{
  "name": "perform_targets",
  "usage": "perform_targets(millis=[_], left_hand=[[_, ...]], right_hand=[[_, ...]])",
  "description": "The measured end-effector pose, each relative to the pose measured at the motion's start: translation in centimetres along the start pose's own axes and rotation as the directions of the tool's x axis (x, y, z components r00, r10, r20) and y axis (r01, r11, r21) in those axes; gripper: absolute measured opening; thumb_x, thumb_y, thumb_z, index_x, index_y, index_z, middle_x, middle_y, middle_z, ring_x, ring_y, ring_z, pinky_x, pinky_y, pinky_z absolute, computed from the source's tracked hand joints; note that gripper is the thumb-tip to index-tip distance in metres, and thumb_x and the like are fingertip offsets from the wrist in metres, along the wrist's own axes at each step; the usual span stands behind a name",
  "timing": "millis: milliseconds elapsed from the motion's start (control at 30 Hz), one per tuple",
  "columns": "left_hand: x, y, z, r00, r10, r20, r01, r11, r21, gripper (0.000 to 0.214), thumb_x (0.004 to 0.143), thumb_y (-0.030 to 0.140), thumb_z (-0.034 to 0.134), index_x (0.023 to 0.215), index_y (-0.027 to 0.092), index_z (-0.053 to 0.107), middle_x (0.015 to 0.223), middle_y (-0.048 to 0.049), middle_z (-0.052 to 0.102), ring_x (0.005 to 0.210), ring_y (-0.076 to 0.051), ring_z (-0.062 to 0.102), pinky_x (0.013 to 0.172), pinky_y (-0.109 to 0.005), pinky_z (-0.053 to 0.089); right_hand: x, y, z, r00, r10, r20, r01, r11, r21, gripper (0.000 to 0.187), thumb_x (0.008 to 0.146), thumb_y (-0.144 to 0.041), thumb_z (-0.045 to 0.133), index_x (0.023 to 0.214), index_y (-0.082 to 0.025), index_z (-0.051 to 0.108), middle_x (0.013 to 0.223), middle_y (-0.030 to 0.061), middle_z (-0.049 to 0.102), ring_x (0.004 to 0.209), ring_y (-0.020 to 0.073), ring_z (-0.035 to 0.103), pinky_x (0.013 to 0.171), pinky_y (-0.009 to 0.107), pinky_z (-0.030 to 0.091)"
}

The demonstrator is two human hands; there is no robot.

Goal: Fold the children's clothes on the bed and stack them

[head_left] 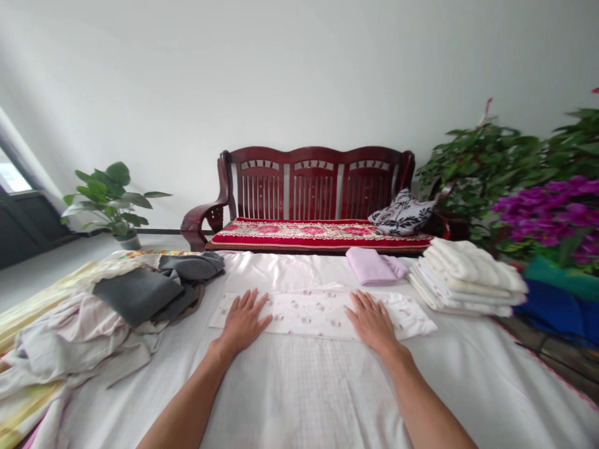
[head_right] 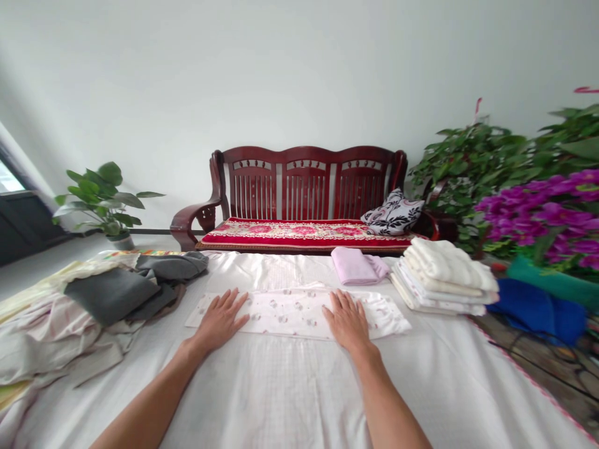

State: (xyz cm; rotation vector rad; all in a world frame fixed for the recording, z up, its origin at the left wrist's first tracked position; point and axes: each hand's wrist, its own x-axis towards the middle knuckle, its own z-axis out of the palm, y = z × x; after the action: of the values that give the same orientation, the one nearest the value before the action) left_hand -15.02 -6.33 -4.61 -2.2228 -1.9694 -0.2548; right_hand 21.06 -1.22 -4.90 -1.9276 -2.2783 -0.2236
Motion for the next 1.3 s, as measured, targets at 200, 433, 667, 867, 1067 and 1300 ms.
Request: perform_targets(millis=[200,433,667,867,1067,1300], left_hand=[[-1.2,-2.8,0.0,0.986,-0.162,0.026,0.159,0.983,0.093,0.061,0.097,0.053,0.044,0.151,0.025,0.044,0.158,-0.0162,0.038,0.147,-0.036,0.033,0.117,-0.056,0.023],[-1.5,-4.3,0.0,0.943,-0.320,0.086,0.314,0.946,0.079,0.065,0.097,0.056,0.039,0.154,0.025,0.038,0.163,-0.0151,0.029,0.147,-0.037,0.031,0.114,-0.057,0.025],[-1.3,-4.7,0.5,0.899,-0.437,0.036,0.436,0.899,0.042,0.061,0.099,0.047,0.033,0.153,0.019,0.039,0.158,-0.0159,0.039,0.146,-0.034,0.033,0.115,-0.052,0.027],[-1.4,-5.3,-0.7,0.857,-0.511,-0.063,0.509,0.860,-0.040,0.055,0.097,0.035,0.032,0.143,0.009,0.049,0.139,-0.0190,0.058,0.126,-0.031,0.054,0.103,-0.042,0.042],[-1.7,-5.2,-1.9,0.786,-0.614,-0.075,0.617,0.787,0.011,0.051,0.092,0.042,0.041,0.123,0.012,0.067,0.120,-0.0222,0.064,0.108,-0.039,0.059,0.089,-0.045,0.045],[-1.7,-5.1,-2.2,0.791,-0.609,-0.061,0.609,0.793,-0.027,0.044,0.090,0.041,0.042,0.110,0.012,0.069,0.113,-0.0202,0.066,0.107,-0.037,0.059,0.088,-0.043,0.045]], right_hand=[[-0.7,4.5,0.4,0.992,0.121,-0.039,-0.123,0.990,-0.064,0.050,0.099,-0.037,0.039,0.146,-0.022,0.048,0.155,0.0085,0.044,0.143,0.0270,0.039,0.115,0.052,0.028],[-1.8,6.8,1.2,0.964,0.179,-0.195,-0.203,0.973,-0.109,0.048,0.097,-0.037,0.040,0.138,-0.020,0.057,0.146,0.0105,0.055,0.136,0.0272,0.046,0.117,0.052,0.023],[-1.8,8.2,1.1,0.938,0.108,-0.328,-0.111,0.994,0.010,0.039,0.097,-0.029,0.038,0.123,-0.019,0.066,0.131,0.0108,0.067,0.125,0.0255,0.056,0.111,0.049,0.033],[-1.8,8.8,0.2,0.899,0.085,-0.429,-0.042,0.993,0.109,0.038,0.093,-0.021,0.038,0.110,-0.015,0.071,0.115,0.0114,0.074,0.108,0.0244,0.065,0.098,0.040,0.044],[-1.9,7.6,-0.3,0.910,0.060,-0.410,-0.024,0.995,0.092,0.038,0.085,-0.013,0.043,0.107,-0.016,0.074,0.114,0.0097,0.075,0.106,0.0252,0.066,0.098,0.040,0.046],[-1.7,8.0,0.1,0.909,0.040,-0.415,0.018,0.991,0.136,0.036,0.084,-0.013,0.044,0.101,-0.016,0.076,0.112,0.0113,0.075,0.104,0.0251,0.067,0.097,0.040,0.049]])
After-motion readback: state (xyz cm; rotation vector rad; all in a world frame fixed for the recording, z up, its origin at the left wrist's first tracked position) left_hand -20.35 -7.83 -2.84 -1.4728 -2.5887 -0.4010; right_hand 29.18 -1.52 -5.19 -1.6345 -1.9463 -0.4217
